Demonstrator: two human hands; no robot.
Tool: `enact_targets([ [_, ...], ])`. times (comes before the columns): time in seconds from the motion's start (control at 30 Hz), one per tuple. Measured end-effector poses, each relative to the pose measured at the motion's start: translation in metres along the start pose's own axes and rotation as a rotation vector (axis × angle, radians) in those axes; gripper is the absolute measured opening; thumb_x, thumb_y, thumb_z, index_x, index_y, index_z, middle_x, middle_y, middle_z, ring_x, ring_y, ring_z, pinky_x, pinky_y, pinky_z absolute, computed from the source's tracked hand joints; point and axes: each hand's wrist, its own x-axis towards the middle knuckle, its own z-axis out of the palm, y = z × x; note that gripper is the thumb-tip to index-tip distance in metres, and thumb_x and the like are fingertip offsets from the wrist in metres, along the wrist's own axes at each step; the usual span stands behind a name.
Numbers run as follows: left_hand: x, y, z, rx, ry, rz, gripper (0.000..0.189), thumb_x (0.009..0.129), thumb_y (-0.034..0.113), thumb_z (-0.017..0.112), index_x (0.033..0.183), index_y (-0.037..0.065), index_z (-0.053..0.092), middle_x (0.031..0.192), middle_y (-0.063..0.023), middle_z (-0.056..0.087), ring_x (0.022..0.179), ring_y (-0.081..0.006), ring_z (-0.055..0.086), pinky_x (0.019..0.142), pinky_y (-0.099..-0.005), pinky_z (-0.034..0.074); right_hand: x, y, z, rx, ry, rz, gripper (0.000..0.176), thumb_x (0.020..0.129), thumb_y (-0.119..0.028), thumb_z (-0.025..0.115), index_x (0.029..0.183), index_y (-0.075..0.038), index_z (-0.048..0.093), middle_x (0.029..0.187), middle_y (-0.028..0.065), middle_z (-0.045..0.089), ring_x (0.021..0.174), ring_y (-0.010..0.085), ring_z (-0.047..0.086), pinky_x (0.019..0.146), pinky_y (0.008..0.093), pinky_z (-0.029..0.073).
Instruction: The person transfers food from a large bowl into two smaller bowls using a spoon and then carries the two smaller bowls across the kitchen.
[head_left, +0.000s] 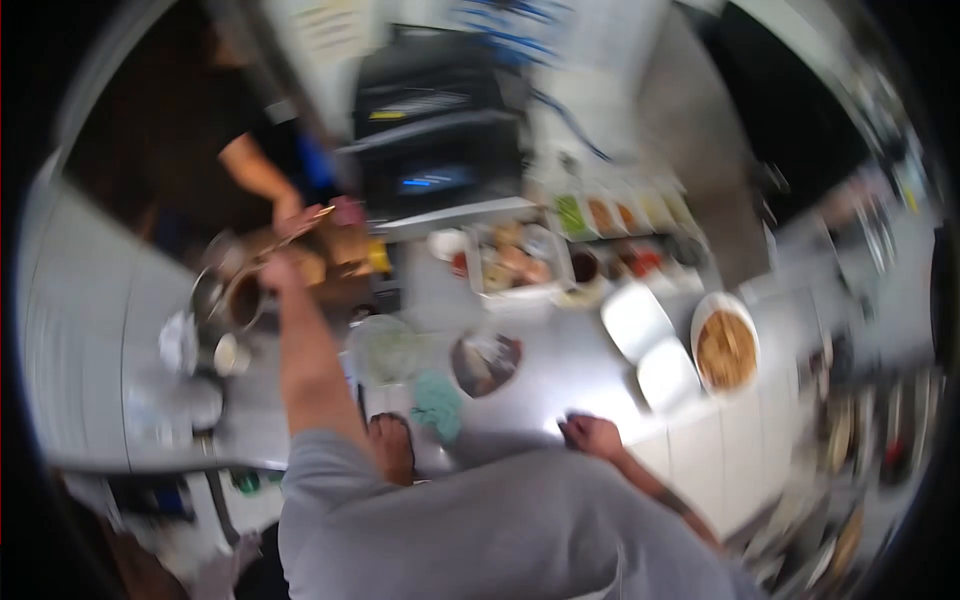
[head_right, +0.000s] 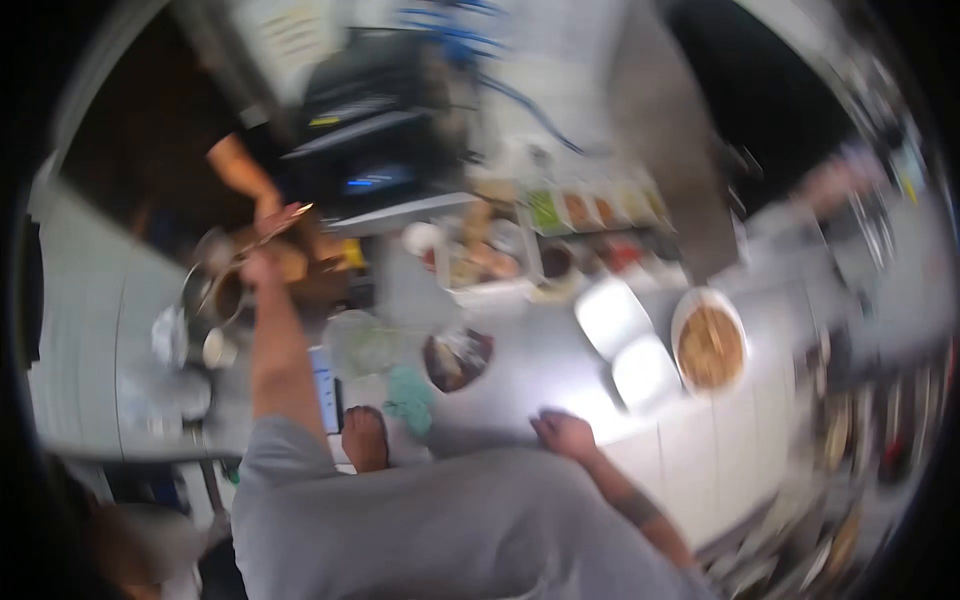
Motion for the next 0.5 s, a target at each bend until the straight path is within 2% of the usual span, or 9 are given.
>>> enact_targets([
  [0.07,0.008,0.003,0.004,0.142,0.472,-0.053,0.025,0.099,0.032,0.059,0.104,0.011,0.071,0.093,-0.0057,0.074,0.074,-0.026,0.074,0.058,-0.0429,0.056,-0.002,0.014,0.005,0.012,0.048,-0.099,0.042,0.104,-0.048,0.055,0.086,-0.011,0.065,0.085,0.0155,0.068,0.083,0.0389,0.066,0.073,0.0484,0.053],
  [0.1,0.031,-0.005,0.023,-0.554,0.678,-0.09,0.031,0.103,0.033,0.053,0.101,0.006,0.069,0.088,-0.0121,0.072,0.069,-0.0345,0.072,0.058,-0.047,0.055,-0.006,0.02,0.006,0.063,0.0,-0.125,0.035,0.102,-0.041,0.056,0.091,-0.009,0.065,0.094,0.0181,0.068,0.093,0.0411,0.065,0.081,0.0515,0.052],
  [0.13,-0.023,0.004,-0.057,-0.882,0.729,-0.225,0.043,0.106,0.037,0.047,0.102,-0.001,0.067,0.089,-0.0239,0.071,0.073,-0.0461,0.07,0.063,-0.0548,0.056,-0.016,0.017,-0.002,0.157,0.021,-0.174,0.033,0.101,-0.038,0.058,0.093,-0.007,0.065,0.096,0.0178,0.067,0.094,0.0413,0.065,0.083,0.051,0.051],
  [0.2,-0.107,0.003,-0.18,-1.134,0.664,-0.251,0.062,0.109,0.047,0.042,0.088,-0.005,0.067,0.084,-0.0327,0.07,0.086,-0.0538,0.068,0.07,-0.0593,0.056,-0.039,0.021,-0.008,0.243,-0.022,-0.197,0.028,0.101,-0.033,0.06,0.096,-0.006,0.066,0.096,0.0182,0.067,0.094,0.0409,0.065,0.083,0.0503,0.052],
  [0.27,-0.106,-0.011,-0.187,-0.933,0.529,-0.365,0.06,0.109,0.05,0.038,0.095,0.0,0.067,0.089,-0.0277,0.073,0.088,-0.0523,0.069,0.075,-0.0598,0.054,-0.056,0.028,-0.014,0.342,-0.078,-0.149,0.025,0.1,-0.03,0.062,0.097,-0.006,0.067,0.095,0.018,0.068,0.09,0.0387,0.065,0.081,0.0477,0.052],
  [0.3,-0.139,-0.005,-0.227,-1.066,0.565,-0.321,0.058,0.109,0.049,0.038,0.095,0.001,0.067,0.09,-0.0265,0.073,0.088,-0.0518,0.068,0.076,-0.0587,0.054,-0.062,0.035,-0.02,0.352,-0.078,-0.142,0.025,0.1,-0.03,0.062,0.097,-0.006,0.067,0.095,0.018,0.068,0.09,0.0387,0.065,0.081,0.0477,0.052],
  [0.33,-0.175,-0.001,-0.268,-1.192,0.603,-0.281,0.057,0.109,0.049,0.038,0.096,0.002,0.067,0.09,-0.0253,0.074,0.088,-0.0514,0.068,0.076,-0.0577,0.053,-0.068,0.042,-0.027,0.449,-0.12,-0.051,0.025,0.101,-0.03,0.063,0.103,-0.006,0.07,0.094,0.0146,0.069,0.088,0.0307,0.067,0.081,0.0427,0.054],
  [0.47,-0.24,0.003,-0.294,-1.209,0.645,-0.354,0.057,0.109,0.046,0.038,0.094,0.001,0.068,0.085,-0.0232,0.072,0.08,-0.0455,0.067,0.076,-0.0543,0.053,-0.078,0.061,-0.068,0.882,-0.27,0.085,0.031,0.104,-0.034,0.064,0.107,-0.005,0.074,0.089,0.0052,0.069,0.086,0.0132,0.065,0.081,0.0316,0.054],
  [0.5,-0.264,0.007,-0.292,-1.282,0.591,-0.353,0.056,0.108,0.045,0.041,0.093,-0.001,0.068,0.081,-0.0208,0.07,0.077,-0.0408,0.065,0.074,-0.052,0.053,-0.075,0.075,-0.069,0.952,-0.32,0.026,0.03,0.105,-0.031,0.065,0.116,-0.004,0.07,0.091,0.0031,0.068,0.086,0.0113,0.064,0.08,0.0303,0.054],
])
